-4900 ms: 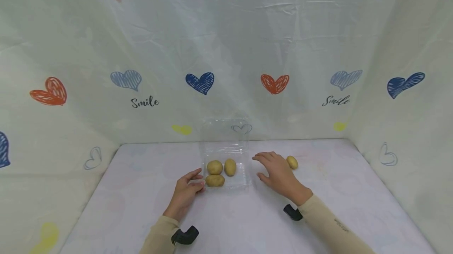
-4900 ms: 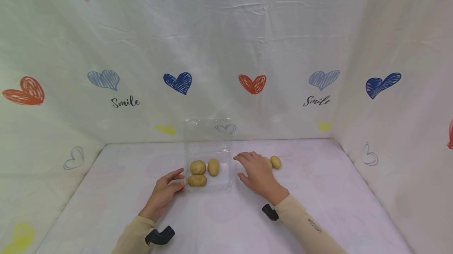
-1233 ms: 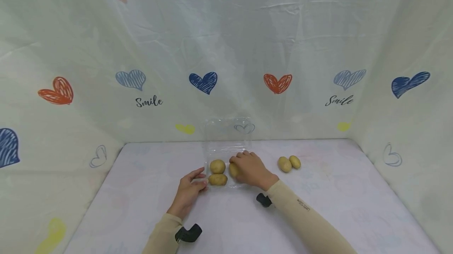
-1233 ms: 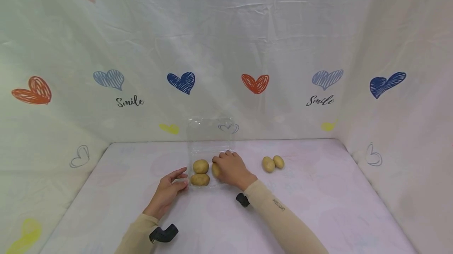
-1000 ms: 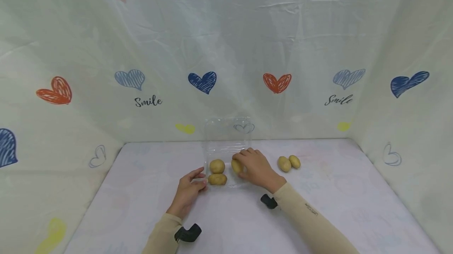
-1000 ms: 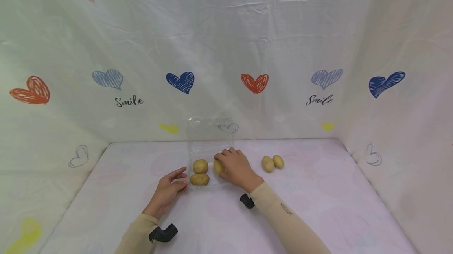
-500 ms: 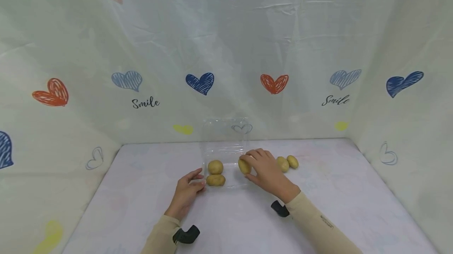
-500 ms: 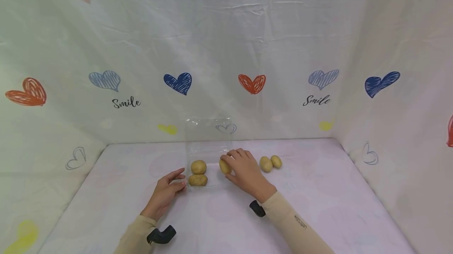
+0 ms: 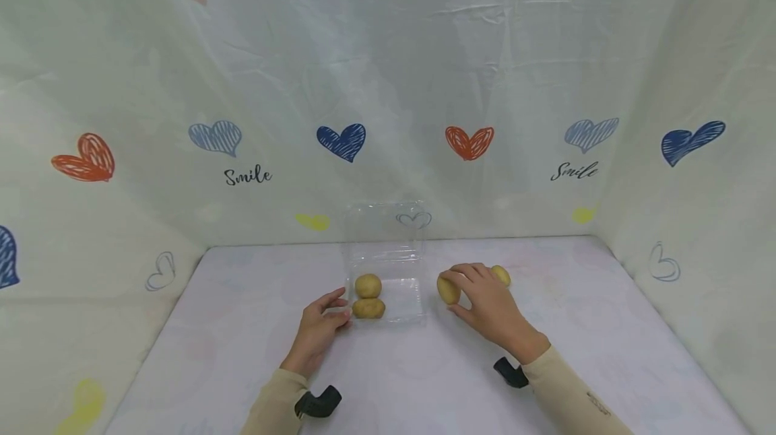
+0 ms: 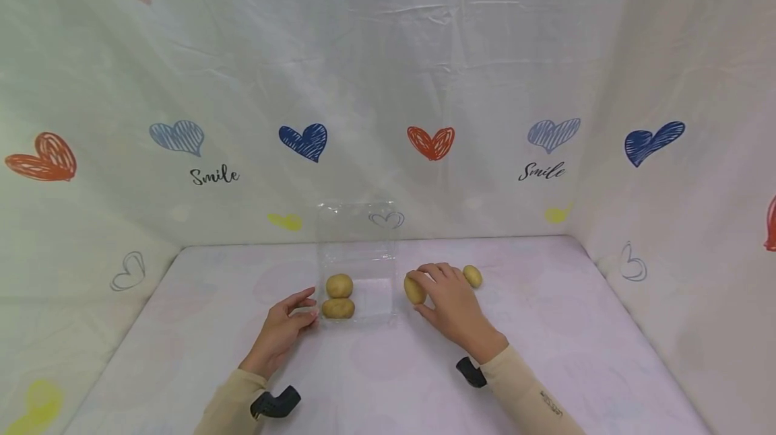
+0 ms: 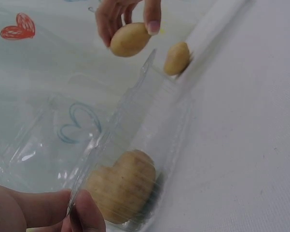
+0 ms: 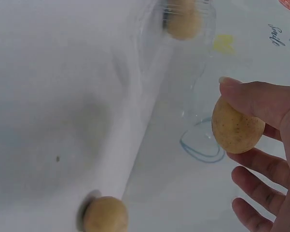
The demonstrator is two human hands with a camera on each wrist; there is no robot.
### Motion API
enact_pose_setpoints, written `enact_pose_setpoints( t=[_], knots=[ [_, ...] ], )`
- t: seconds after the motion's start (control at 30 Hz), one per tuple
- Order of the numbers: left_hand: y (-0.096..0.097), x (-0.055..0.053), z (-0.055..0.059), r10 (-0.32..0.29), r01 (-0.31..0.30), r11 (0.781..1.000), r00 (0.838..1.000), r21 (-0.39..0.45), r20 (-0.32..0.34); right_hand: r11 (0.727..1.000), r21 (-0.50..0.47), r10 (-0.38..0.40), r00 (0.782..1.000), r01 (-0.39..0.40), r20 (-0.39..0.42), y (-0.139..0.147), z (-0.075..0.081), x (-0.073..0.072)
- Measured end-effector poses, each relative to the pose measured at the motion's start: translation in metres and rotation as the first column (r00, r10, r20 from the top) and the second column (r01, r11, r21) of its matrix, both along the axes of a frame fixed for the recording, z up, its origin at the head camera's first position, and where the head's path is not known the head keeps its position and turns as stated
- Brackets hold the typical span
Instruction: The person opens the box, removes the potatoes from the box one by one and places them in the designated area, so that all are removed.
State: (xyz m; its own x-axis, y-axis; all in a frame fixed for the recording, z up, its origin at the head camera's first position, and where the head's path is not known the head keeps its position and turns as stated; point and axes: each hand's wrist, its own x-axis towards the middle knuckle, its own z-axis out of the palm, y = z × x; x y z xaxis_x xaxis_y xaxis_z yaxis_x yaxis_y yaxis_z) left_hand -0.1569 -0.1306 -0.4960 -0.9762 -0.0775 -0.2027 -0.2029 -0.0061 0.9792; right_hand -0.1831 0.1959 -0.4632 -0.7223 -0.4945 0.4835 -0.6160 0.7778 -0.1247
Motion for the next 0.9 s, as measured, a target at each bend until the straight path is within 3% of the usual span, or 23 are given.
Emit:
enact_pose_setpoints(
  t=[0.33, 0.9],
  knots=[
    [-0.001, 0.001, 0.000, 0.005, -0.005, 1.000, 1.000, 0.004, 0.004, 0.999, -0.039, -0.016, 0.999, 0.014, -0.033, 0.027, -0.017, 0.002],
    [-0.001, 0.000, 0.000, -0.007, 0.007, 1.000, 1.000, 0.010, -0.002, 0.996, -0.035, -0.083, 0.996, 0.084, 0.017, 0.055, -0.035, 0.012]
  ],
)
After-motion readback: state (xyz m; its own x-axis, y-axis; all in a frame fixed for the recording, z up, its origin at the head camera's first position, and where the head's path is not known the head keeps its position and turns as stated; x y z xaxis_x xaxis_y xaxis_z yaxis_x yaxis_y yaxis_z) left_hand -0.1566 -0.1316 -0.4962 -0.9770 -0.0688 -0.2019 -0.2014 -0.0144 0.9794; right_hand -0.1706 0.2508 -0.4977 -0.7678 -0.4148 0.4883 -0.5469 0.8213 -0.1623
